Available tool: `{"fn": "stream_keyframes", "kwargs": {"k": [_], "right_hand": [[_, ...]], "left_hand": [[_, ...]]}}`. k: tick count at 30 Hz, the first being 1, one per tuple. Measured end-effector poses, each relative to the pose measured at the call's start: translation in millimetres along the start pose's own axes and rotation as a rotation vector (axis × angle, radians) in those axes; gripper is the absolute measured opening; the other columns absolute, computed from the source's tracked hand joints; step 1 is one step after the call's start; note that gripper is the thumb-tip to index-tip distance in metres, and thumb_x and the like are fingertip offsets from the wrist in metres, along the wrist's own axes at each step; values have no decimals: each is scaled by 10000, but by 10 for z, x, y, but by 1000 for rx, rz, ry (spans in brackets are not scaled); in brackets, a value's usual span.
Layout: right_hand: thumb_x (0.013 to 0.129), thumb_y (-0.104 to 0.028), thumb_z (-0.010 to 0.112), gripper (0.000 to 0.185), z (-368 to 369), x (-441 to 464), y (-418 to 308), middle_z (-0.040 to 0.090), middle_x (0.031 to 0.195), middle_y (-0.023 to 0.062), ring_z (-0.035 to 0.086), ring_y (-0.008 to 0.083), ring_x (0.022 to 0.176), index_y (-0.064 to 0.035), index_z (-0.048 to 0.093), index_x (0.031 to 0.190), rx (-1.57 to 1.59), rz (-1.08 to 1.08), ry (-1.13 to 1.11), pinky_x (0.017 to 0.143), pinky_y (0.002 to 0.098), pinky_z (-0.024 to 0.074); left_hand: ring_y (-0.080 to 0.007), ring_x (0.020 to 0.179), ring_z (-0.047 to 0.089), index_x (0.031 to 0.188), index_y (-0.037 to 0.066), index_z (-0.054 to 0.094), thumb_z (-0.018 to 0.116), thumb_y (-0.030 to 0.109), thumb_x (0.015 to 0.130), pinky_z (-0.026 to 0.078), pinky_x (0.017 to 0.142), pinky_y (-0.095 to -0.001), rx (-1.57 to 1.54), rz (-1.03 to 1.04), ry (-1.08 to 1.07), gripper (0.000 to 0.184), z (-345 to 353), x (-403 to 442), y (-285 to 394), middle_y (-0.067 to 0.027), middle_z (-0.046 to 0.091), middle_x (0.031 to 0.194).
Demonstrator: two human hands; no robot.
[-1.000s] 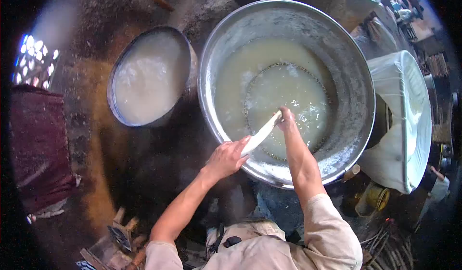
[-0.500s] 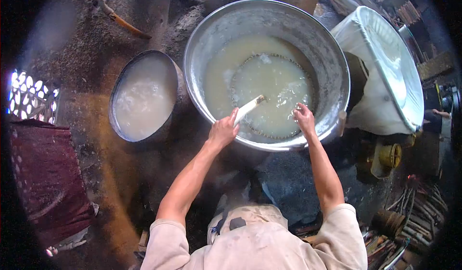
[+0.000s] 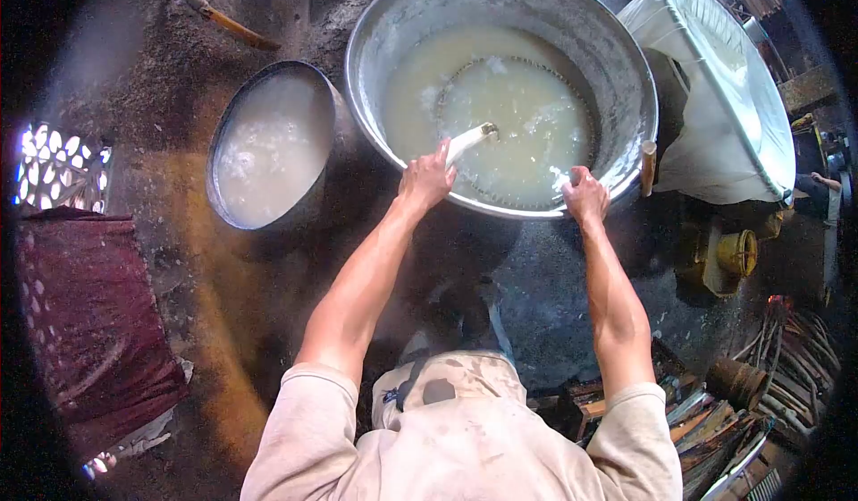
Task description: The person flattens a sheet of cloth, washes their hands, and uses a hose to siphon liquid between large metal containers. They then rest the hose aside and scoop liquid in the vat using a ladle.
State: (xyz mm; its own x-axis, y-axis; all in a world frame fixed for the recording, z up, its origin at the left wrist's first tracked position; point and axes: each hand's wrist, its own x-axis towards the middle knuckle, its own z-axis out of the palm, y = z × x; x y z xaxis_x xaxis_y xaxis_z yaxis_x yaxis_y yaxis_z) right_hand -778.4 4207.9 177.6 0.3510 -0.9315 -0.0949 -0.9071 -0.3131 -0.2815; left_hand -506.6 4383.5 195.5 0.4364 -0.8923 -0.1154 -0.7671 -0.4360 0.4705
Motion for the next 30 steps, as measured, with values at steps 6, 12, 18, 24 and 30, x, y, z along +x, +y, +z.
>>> {"fn": "stream_keyframes", "kwargs": {"k": [6, 12, 18, 24, 30], "right_hand": [[767, -299, 591, 365, -9, 0, -34, 701, 958, 156, 660, 333, 934, -174, 651, 1105, -59, 39, 7, 870, 428, 466], [770, -292, 582, 353, -45, -16, -93, 700, 958, 158, 655, 333, 947, -182, 657, 1096, -98, 92, -20, 879, 424, 463], [763, -280, 568, 334, 13, 17, -49, 699, 957, 162, 659, 336, 933, -168, 675, 1059, -108, 81, 24, 882, 422, 470], [766, -278, 563, 323, 49, 25, -11, 699, 956, 163, 665, 331, 919, -157, 684, 1040, -114, 60, 23, 860, 424, 480], [772, -284, 570, 292, -3, 2, -67, 700, 938, 157, 670, 329, 903, -155, 691, 1004, -126, 56, 39, 829, 431, 489]], "left_hand": [[-431, 834, 654, 1357, 79, 422, 590, 240, 858, 537, 767, -513, 22, 32, 30, 550, -30, -12, 27, -254, 662, 909], [-422, 869, 656, 1342, 73, 445, 597, 259, 856, 531, 780, -513, 29, 13, 42, 542, -28, -16, 31, -242, 667, 938], [-429, 856, 657, 1355, 87, 436, 594, 270, 856, 532, 778, -514, 33, -3, 12, 555, -74, -12, 64, -247, 668, 911], [-431, 868, 654, 1356, 106, 434, 602, 272, 854, 532, 780, -518, 18, -10, 22, 554, -44, -10, 46, -245, 668, 925], [-429, 876, 653, 1356, 108, 426, 592, 280, 863, 531, 781, -522, 30, 4, 22, 548, -54, -8, 45, -243, 669, 939]]}}
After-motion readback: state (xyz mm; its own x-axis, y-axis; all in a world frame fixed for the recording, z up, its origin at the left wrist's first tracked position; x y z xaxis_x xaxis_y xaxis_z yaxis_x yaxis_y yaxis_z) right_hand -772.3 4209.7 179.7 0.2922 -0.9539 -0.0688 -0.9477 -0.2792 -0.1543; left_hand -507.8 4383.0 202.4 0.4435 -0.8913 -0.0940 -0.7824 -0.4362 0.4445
